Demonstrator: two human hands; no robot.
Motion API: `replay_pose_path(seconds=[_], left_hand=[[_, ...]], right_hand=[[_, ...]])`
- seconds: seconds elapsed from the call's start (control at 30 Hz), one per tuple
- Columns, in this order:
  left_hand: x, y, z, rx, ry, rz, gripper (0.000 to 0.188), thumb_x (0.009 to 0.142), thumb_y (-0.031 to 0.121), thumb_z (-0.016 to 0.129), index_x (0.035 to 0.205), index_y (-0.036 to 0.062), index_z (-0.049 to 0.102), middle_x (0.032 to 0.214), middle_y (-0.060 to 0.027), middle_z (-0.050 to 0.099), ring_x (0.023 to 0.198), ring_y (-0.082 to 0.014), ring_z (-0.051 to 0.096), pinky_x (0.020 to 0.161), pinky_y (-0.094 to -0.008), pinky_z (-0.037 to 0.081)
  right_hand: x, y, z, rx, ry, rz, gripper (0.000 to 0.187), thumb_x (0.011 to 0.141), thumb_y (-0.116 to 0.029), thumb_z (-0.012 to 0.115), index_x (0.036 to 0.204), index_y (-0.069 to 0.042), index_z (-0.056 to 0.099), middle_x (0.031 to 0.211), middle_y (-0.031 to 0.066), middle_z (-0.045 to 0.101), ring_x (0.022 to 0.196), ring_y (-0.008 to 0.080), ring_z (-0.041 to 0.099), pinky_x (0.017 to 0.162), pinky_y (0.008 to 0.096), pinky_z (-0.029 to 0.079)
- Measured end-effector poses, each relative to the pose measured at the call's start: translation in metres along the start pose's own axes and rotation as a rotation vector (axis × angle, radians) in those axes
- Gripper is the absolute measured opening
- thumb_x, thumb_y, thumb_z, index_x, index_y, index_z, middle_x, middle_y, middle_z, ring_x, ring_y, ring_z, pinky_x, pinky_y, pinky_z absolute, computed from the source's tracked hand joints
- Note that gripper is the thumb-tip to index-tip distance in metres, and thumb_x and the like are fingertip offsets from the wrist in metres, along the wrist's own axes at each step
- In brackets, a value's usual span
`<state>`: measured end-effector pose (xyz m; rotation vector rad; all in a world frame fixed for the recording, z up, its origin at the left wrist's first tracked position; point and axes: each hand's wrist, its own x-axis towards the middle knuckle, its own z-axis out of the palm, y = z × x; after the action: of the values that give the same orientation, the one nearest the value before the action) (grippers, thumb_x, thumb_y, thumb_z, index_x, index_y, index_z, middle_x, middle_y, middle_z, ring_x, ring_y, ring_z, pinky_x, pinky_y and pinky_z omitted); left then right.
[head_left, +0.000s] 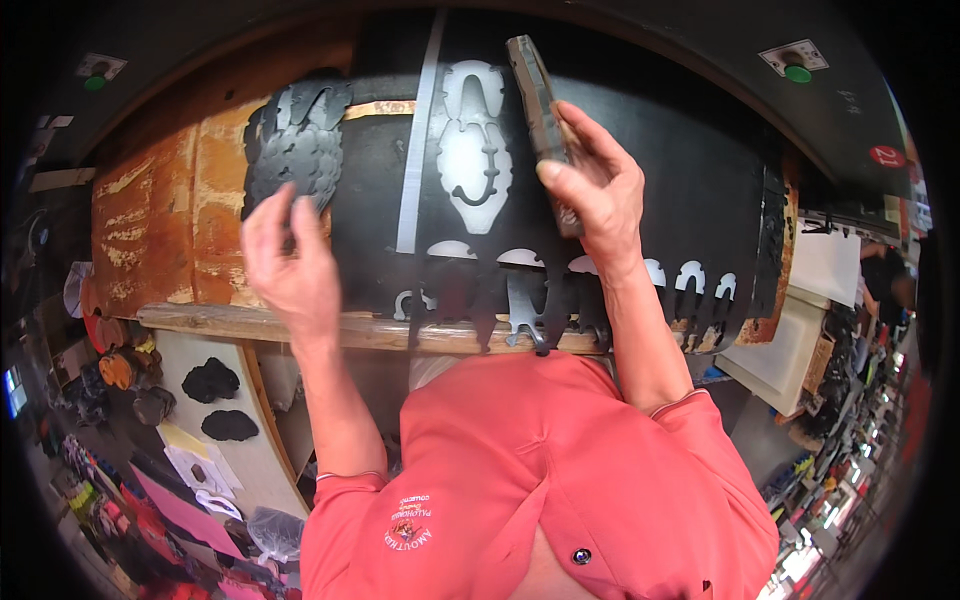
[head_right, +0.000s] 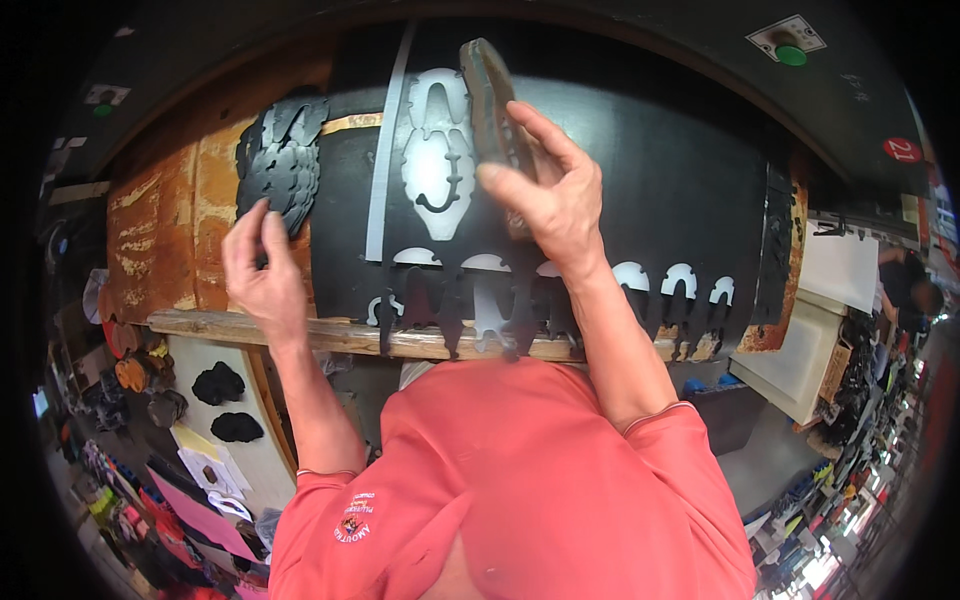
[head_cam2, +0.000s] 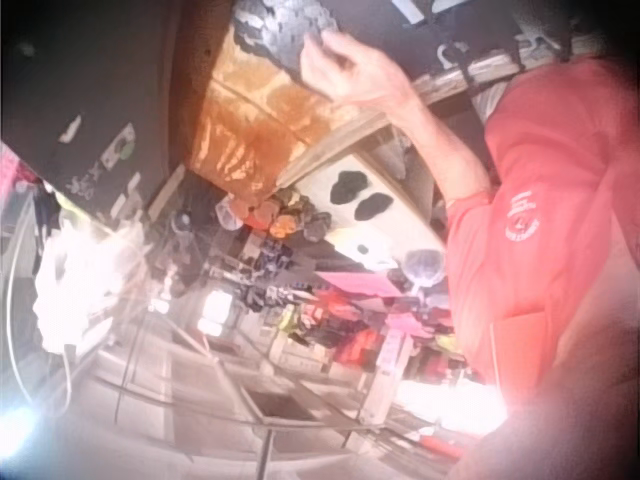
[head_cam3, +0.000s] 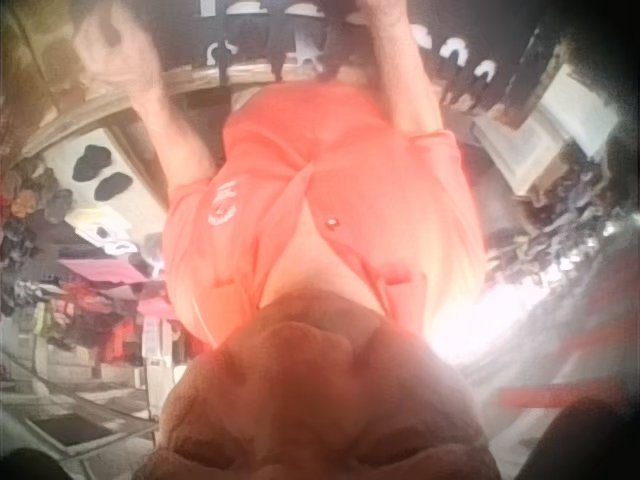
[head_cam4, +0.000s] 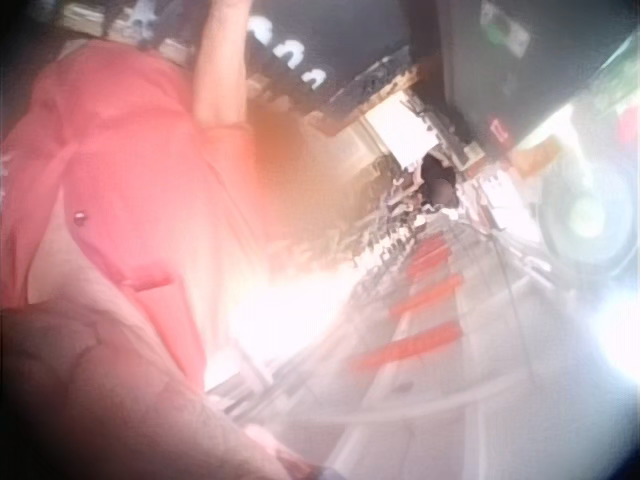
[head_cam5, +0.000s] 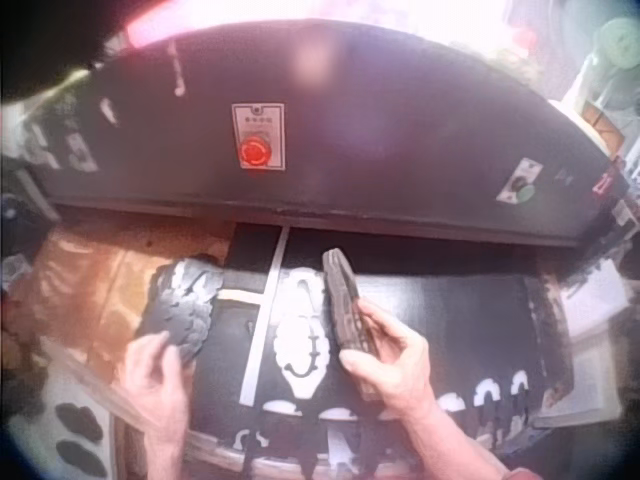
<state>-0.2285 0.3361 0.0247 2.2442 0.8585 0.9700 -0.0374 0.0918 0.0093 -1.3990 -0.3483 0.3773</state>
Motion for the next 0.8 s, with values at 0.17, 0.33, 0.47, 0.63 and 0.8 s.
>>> replay_pose_path(seconds=[0.17, 0.33, 0.47, 0.63, 0.8], left_hand=[[-0.036, 0.030, 0.062, -0.087, -0.343, 0.280, 0.042, 0.091, 0.009, 0.081, 0.131, 0.0012, 0.071, 0.142, -0.0220, 0.065, 0.133, -0.0402, 0.062, 0.111, -0.0488, 0.050], [-0.050, 0.018, 0.080, -0.056, -0.313, 0.361, 0.051, 0.093, 0.007, 0.081, 0.140, 0.0005, 0.065, 0.152, -0.0223, 0.059, 0.136, -0.0423, 0.059, 0.112, -0.0485, 0.049], [-0.049, 0.015, 0.077, -0.070, -0.337, 0.349, 0.046, 0.092, 0.005, 0.080, 0.137, -0.0001, 0.068, 0.149, -0.0198, 0.062, 0.138, -0.0409, 0.059, 0.112, -0.0478, 0.049], [-0.052, 0.033, 0.041, -0.209, -0.245, 0.318, 0.024, 0.090, -0.004, 0.077, 0.114, -0.0003, 0.074, 0.111, -0.0156, 0.074, 0.103, -0.0345, 0.069, 0.090, -0.0437, 0.056], [-0.111, 0.057, 0.007, -0.500, -0.543, 0.281, 0.017, 0.092, -0.009, 0.069, 0.078, -0.0005, 0.064, 0.079, -0.0121, 0.070, 0.072, -0.0227, 0.068, 0.067, -0.0332, 0.053]], right_hand=[[-0.012, 0.006, -0.001, -0.649, 0.105, -0.276, 0.073, 0.073, -0.021, 0.089, 0.139, 0.002, 0.067, 0.157, 0.0319, 0.049, 0.143, 0.0398, 0.056, 0.117, 0.0445, 0.047], [-0.012, 0.031, 0.008, -0.908, 0.103, -0.402, 0.071, 0.070, -0.020, 0.085, 0.135, 0.002, 0.068, 0.153, 0.0389, 0.046, 0.135, 0.0527, 0.054, 0.111, 0.0539, 0.050], [-0.011, 0.033, 0.008, -0.944, 0.114, -0.430, 0.073, 0.070, -0.020, 0.086, 0.137, 0.000, 0.066, 0.154, 0.0328, 0.048, 0.134, 0.0484, 0.056, 0.112, 0.0511, 0.049], [-0.027, 0.023, -0.010, -0.867, 0.115, -0.421, 0.070, 0.080, -0.026, 0.089, 0.138, 0.001, 0.063, 0.151, 0.0328, 0.051, 0.135, 0.0493, 0.054, 0.113, 0.0515, 0.047], [-0.052, 0.023, -0.029, -0.558, 0.273, -0.264, 0.042, 0.091, -0.016, 0.081, 0.127, 0.001, 0.069, 0.120, 0.0172, 0.070, 0.109, 0.0303, 0.070, 0.093, 0.0395, 0.056]])
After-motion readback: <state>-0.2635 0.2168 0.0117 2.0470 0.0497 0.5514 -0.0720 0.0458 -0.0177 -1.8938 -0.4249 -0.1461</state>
